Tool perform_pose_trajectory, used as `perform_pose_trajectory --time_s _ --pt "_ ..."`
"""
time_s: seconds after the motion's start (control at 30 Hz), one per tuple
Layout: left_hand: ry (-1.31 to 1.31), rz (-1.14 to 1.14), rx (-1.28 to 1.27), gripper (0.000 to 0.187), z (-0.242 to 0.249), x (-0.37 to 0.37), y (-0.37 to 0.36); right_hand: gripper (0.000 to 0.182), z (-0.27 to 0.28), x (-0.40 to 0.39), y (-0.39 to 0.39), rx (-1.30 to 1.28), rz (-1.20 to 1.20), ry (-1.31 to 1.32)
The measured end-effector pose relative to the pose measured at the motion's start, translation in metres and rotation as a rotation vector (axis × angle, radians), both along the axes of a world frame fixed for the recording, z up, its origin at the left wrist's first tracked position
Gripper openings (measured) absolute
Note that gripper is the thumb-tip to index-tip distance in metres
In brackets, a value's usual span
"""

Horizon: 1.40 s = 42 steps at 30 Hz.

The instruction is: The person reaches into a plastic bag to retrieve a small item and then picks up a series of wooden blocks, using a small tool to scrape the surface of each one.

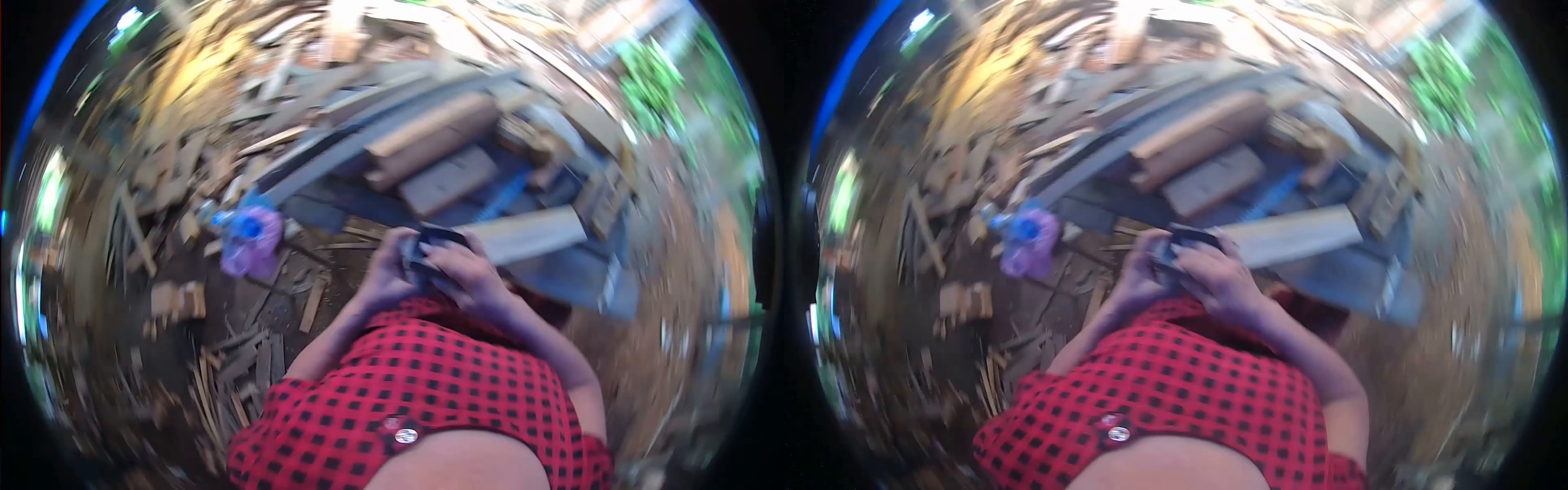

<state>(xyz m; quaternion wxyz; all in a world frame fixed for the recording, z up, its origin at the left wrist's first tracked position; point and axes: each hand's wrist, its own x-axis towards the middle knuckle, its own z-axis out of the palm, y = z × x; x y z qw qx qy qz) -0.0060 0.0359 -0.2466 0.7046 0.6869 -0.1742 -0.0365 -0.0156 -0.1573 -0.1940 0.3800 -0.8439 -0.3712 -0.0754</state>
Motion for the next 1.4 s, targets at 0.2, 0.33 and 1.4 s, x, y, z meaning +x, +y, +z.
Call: perform_pose_trajectory --time_s 0.2,0.33,1.4 --pt "0.1 -0.092 -0.038 0.079 0.014 -0.004 -0.002 0.02 -0.059 0.035 -0.164 0.035 -0.724 0.001" --pt "0.139 -0.104 -0.099 0.078 0.019 -0.006 -0.006 0.024 -0.076 0.042 -0.244 -0.134 -1.138 0.271" --pt "0.122 -0.029 0.162 0.075 0.015 -0.008 -0.006 0.025 -0.092 0.033 -0.225 -0.278 -1.239 0.106"
